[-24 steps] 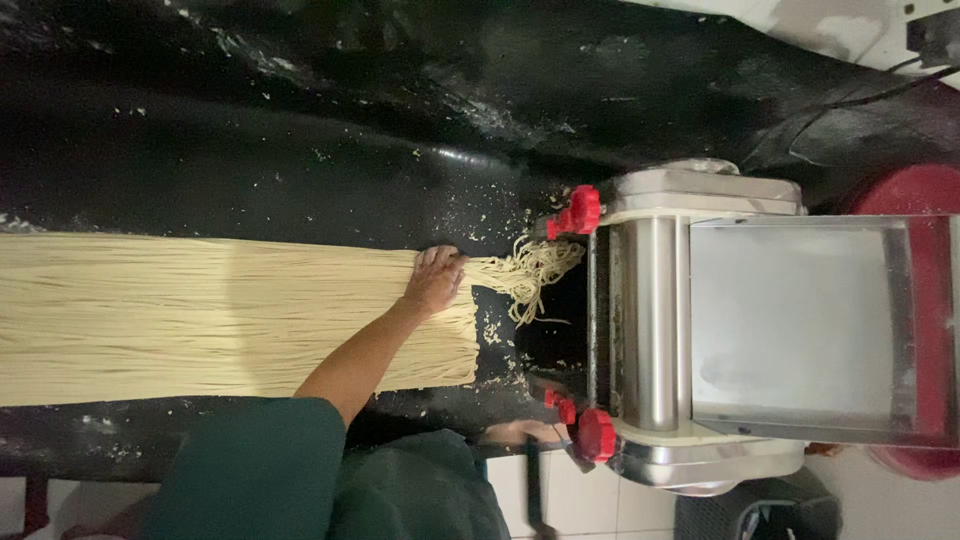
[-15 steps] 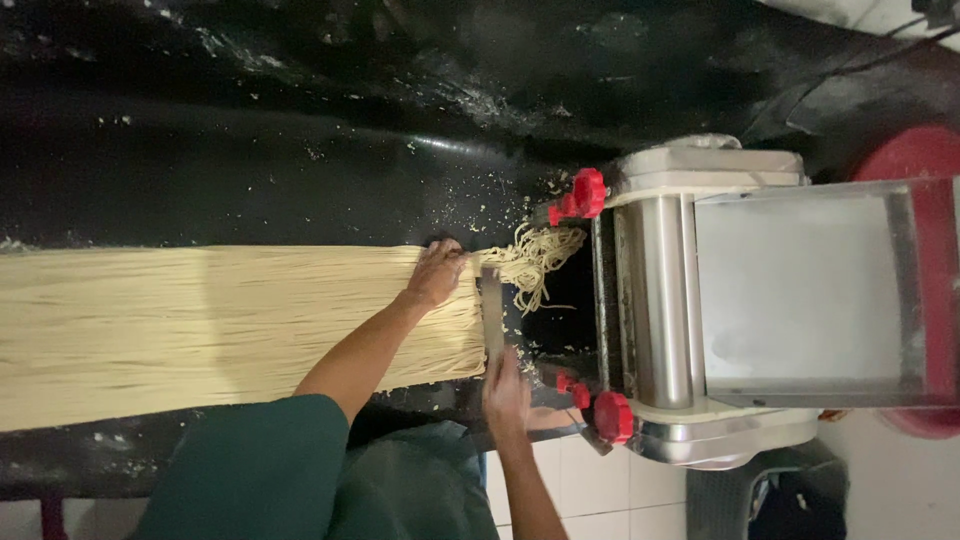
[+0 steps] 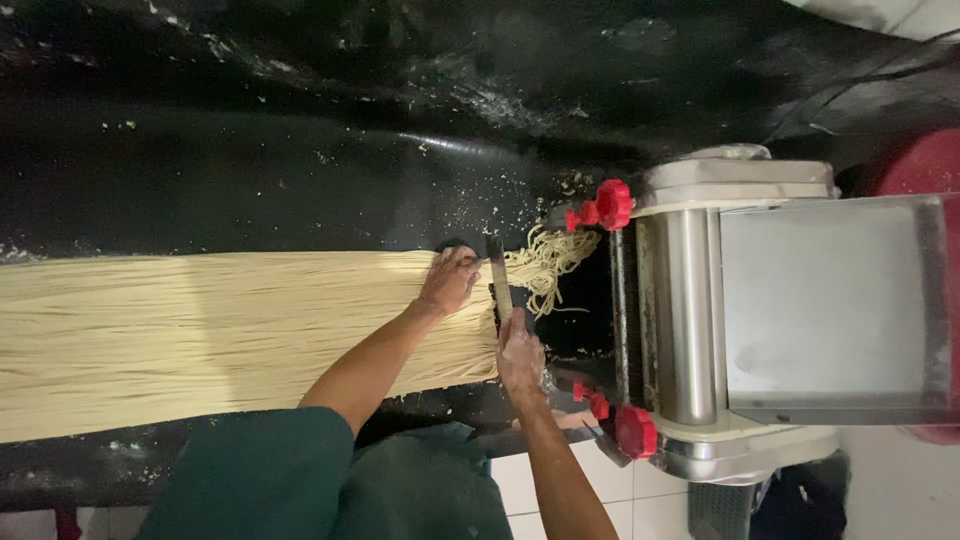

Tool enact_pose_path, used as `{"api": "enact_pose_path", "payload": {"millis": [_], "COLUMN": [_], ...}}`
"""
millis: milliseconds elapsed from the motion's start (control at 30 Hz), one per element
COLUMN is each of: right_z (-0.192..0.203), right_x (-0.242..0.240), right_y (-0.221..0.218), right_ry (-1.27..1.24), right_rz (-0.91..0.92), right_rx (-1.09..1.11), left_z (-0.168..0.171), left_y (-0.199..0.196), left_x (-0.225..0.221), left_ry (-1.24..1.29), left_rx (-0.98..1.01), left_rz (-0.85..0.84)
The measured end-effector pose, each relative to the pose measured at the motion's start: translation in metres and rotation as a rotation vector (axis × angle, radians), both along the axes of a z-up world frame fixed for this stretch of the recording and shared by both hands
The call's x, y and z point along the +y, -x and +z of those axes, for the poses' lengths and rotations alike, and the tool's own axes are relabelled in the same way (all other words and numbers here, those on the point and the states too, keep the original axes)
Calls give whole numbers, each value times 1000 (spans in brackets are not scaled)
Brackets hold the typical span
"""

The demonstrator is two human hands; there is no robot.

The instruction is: Cutting a long sheet of noodles into smaller portions using a knife

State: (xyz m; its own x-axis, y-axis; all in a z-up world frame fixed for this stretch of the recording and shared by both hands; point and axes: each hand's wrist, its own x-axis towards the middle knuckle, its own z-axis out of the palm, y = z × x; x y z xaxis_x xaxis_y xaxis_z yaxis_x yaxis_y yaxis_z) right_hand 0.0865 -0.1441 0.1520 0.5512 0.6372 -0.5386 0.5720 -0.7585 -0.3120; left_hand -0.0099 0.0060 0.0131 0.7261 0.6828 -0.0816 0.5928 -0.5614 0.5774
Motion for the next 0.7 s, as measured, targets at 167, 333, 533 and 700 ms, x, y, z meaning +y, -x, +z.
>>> {"api": "enact_pose_path", "payload": {"millis": [167, 333, 533, 700], "right_z": [-16, -47, -76, -87], "right_x": [-3, -18, -18, -12], "right_y": [-1, -16, -9, -6], "right_ry": [-12, -119, -147, -18], "right_rz": [45, 107, 150, 100], "right_rx": [-15, 62, -51, -35], "left_z": [25, 16, 15, 5], "left_y": [6, 5, 5, 4], "left_x": [0, -5, -5, -6], "left_ry": [31, -19, -53, -112], "left_rx": [-70, -115, -76, -54], "left_rz": [22, 23, 5, 0]}}
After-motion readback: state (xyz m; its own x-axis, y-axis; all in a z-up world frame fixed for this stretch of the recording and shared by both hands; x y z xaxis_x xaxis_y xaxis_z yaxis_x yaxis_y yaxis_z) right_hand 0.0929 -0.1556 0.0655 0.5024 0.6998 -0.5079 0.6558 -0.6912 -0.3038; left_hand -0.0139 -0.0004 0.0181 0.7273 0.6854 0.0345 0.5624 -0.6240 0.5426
